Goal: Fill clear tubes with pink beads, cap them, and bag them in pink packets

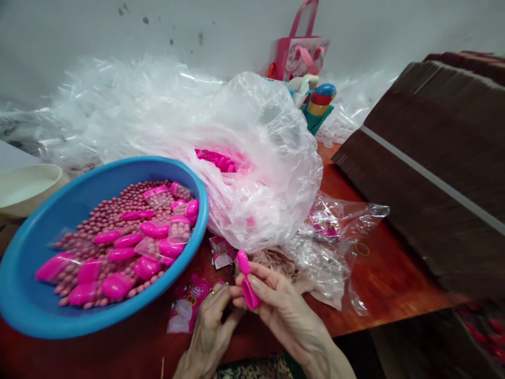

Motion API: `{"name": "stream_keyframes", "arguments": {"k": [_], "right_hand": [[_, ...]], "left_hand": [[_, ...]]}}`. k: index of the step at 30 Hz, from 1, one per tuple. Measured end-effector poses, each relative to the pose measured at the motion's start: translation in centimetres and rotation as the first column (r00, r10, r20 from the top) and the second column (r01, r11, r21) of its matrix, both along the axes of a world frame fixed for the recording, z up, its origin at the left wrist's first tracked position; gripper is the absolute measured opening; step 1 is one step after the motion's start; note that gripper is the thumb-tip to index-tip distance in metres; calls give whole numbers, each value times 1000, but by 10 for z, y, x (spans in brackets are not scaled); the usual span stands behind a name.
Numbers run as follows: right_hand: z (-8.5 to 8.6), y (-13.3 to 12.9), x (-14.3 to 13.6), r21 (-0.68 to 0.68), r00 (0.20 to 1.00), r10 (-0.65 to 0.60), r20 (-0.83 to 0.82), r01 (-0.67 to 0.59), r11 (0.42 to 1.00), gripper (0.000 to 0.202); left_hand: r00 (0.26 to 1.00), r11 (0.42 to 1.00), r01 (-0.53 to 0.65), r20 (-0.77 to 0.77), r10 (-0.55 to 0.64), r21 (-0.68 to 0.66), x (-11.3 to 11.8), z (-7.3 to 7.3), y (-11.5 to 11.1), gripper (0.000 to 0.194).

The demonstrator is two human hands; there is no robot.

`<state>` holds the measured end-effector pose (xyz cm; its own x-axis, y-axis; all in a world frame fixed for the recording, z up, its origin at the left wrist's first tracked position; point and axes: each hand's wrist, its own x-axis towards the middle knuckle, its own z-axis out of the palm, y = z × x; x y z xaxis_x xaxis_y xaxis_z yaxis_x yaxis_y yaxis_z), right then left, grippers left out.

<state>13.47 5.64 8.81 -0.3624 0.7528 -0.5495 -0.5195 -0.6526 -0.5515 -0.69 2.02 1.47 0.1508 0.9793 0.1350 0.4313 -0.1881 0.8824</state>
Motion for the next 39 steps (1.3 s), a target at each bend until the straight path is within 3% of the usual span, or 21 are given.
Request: {"name": "stream_keyframes", "arguments": {"k": [6,12,19,25,31,35,39], "right_hand": [[-10,-5,-5,181,930,-142,338,84,980,33],[-9,-6,-10,162,900,-172,400,116,980,44],[-18,-8,-16,185,834,-268,482,202,962,26],[-26,-5,-16,129,839,-329,433,304,944,32],[-12,5,3,54,844,-398,360,407,912,43],[-5,1,4,51,875,-347,337,351,935,37],[-2,-6,0,95,889,-315,334,300,949,33]], "left_hand": [[1000,998,8,29,-6,-62,-2,4,4,20],[997,996,6,77,1,-87,-3,4,4,21],[979,991,-8,200,35,-135,-3,1,4,19],[921,957,15,377,100,-291,-8,8,5,15],[803,867,139,566,184,-479,-8,28,10,7],[752,833,163,613,243,-529,-3,40,11,13],[708,831,184,657,258,-525,-1,43,8,18]]}}
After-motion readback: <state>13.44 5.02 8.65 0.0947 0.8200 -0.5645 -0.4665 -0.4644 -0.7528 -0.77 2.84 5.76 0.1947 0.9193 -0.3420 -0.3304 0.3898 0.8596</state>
